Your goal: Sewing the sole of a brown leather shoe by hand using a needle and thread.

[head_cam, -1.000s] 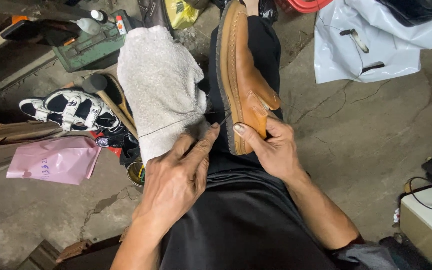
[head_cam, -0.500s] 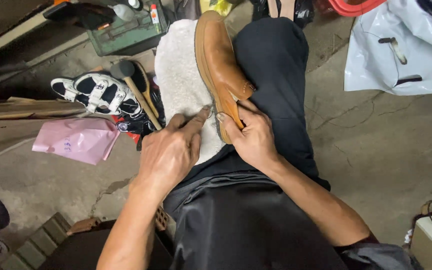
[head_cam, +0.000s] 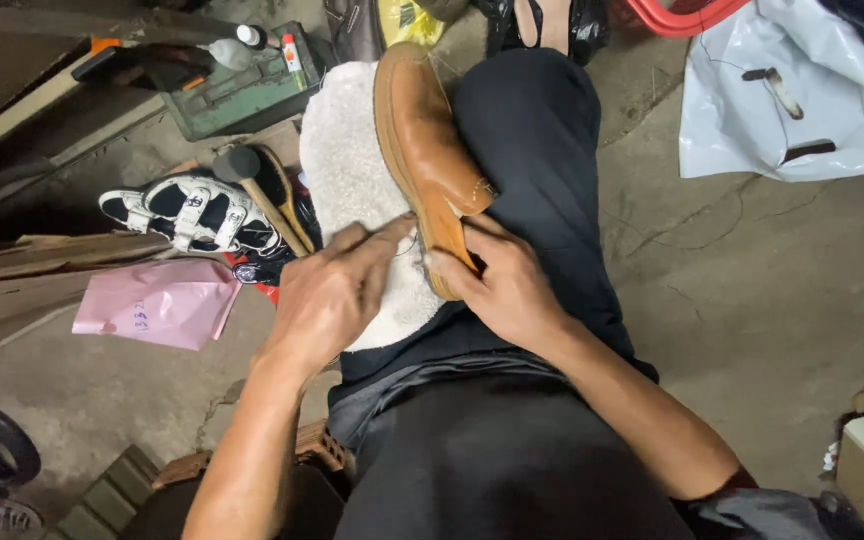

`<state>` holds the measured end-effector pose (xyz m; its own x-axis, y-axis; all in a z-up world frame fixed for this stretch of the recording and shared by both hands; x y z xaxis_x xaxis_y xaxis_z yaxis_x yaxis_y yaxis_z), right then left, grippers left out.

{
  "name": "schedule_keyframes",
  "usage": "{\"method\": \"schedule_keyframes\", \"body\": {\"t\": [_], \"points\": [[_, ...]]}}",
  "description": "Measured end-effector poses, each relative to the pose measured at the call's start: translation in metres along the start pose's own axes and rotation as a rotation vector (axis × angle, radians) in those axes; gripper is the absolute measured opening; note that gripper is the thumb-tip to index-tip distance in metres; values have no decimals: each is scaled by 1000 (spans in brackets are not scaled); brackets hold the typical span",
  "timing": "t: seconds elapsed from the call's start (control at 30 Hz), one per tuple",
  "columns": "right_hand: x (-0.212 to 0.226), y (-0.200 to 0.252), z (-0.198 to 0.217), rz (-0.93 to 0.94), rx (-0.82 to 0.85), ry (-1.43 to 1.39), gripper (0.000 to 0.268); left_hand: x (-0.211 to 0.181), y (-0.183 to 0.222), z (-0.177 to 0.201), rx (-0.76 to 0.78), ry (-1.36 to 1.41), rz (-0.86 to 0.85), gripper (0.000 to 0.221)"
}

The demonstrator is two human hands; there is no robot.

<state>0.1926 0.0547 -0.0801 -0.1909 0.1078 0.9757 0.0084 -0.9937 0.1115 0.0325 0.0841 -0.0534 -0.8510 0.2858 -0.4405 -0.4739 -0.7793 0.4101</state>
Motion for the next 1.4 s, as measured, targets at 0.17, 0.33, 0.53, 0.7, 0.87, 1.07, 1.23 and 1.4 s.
{"method": "schedule_keyframes", "body": {"t": [0.17, 0.33, 0.53, 0.7, 0.87, 1.07, 1.23, 1.4], "points": [[-9, 31, 92, -255, -227, 108, 28, 14, 11, 3, -131, -27, -41, 21], [-4, 42, 107, 69, -231, 838, 14, 14, 2, 7, -143, -164, -82, 19], [17, 38, 39, 293, -124, 786, 7, 17, -7, 21, -77, -72, -95, 17], [28, 38, 55, 116, 102, 315, 5, 27, 1, 21, -123, 45, -98, 11], [30, 21, 21, 340, -9, 644, 11, 26, -1, 14, -102, -8, -93, 12], [31, 25, 25, 241, 147, 421, 9, 30, 0, 10, -69, -50, -43, 20], [33, 42, 57, 40, 242, -321, 10, 31, -3, -10, -4, -22, 12, 16], [8, 20, 35, -54, 147, -227, 14, 12, -15, -2, -65, -35, -48, 18]]}}
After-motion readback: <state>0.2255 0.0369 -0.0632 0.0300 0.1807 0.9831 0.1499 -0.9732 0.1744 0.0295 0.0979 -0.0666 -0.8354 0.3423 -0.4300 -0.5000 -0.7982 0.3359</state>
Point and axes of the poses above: each hand's wrist, its own y-axis away from the middle knuckle, its own z-axis out of the back of the hand, x = y × z, the point moved 8 cm from there along -y, towards the middle knuckle, and after that the axes turned 2 degrees about x, right-handed, at the moved point
